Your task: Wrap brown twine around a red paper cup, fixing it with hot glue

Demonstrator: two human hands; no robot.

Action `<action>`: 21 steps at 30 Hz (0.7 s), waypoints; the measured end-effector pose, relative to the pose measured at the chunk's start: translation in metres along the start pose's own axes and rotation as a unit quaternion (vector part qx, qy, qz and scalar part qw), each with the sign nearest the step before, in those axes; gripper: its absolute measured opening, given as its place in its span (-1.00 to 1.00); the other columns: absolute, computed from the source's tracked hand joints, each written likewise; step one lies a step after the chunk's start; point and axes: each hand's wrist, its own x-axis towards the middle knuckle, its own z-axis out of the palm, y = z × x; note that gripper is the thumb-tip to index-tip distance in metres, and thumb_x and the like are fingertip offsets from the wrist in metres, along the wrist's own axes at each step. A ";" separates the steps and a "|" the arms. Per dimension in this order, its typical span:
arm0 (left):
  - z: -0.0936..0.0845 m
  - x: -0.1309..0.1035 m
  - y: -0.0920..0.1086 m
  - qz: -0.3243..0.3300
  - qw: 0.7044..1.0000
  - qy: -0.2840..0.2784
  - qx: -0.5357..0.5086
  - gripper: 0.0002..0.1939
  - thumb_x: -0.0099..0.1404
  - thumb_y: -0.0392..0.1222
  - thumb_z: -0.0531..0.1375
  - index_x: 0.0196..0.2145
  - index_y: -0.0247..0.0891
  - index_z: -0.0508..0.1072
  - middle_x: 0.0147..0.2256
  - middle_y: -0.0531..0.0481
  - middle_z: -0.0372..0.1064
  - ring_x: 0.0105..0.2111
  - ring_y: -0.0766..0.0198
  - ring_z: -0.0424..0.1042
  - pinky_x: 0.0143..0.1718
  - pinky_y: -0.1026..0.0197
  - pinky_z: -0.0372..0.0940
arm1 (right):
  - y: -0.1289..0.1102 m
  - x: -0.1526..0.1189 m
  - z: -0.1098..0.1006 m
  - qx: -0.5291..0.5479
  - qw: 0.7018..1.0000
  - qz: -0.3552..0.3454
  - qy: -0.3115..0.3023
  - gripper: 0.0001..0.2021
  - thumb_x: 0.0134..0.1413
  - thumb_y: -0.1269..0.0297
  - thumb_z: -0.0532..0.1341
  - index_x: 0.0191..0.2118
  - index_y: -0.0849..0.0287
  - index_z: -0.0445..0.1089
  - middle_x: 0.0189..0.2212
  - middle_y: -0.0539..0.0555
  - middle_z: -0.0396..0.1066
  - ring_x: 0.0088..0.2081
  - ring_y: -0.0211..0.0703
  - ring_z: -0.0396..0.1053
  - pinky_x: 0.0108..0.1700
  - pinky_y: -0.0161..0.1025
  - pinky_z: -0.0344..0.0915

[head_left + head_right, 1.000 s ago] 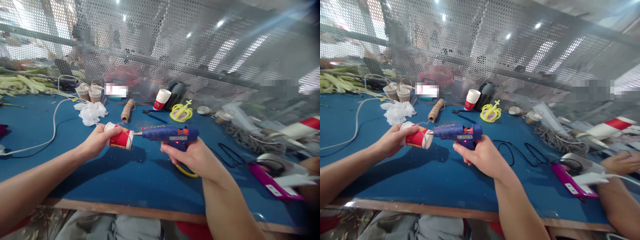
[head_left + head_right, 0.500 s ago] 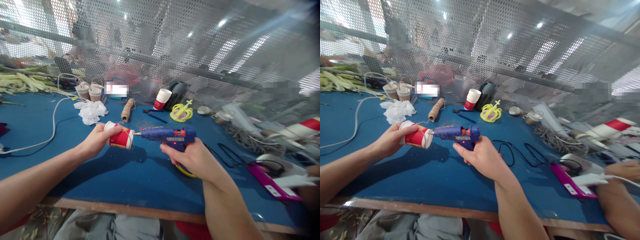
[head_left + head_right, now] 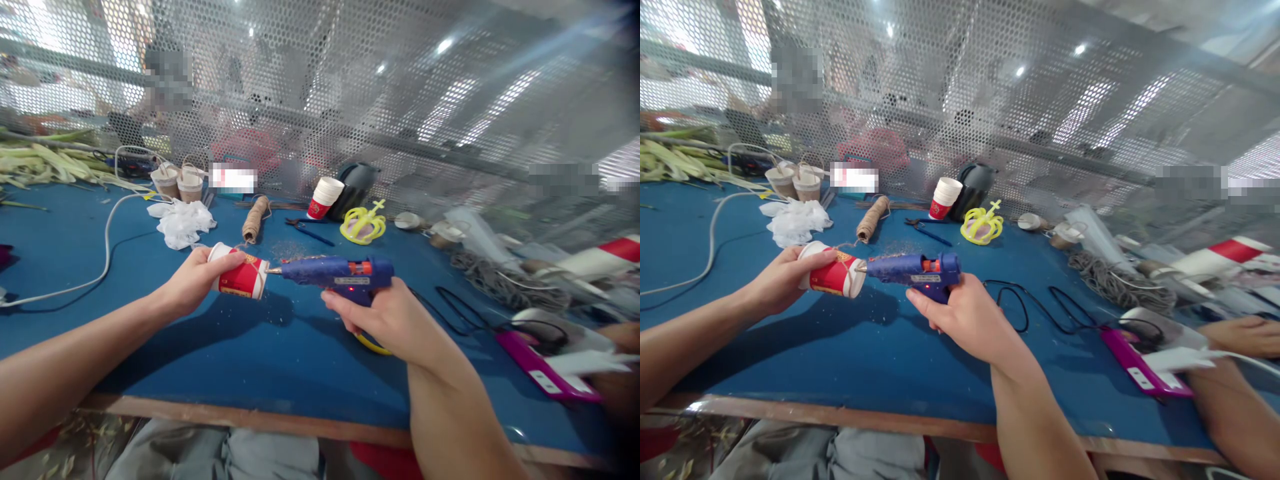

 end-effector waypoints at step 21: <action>0.001 -0.001 0.001 -0.009 1.000 -0.001 -0.002 -0.82 0.02 -0.16 0.25 -0.59 -0.35 0.43 -0.62 0.03 0.43 -0.61 0.38 0.32 -0.52 0.34 0.18 | -0.003 -0.002 -0.003 0.013 1.000 -0.010 -0.011 -0.68 -0.05 0.15 0.16 -0.70 0.13 0.18 -0.76 -0.05 0.26 -0.66 -0.30 0.27 -0.55 -0.37 0.27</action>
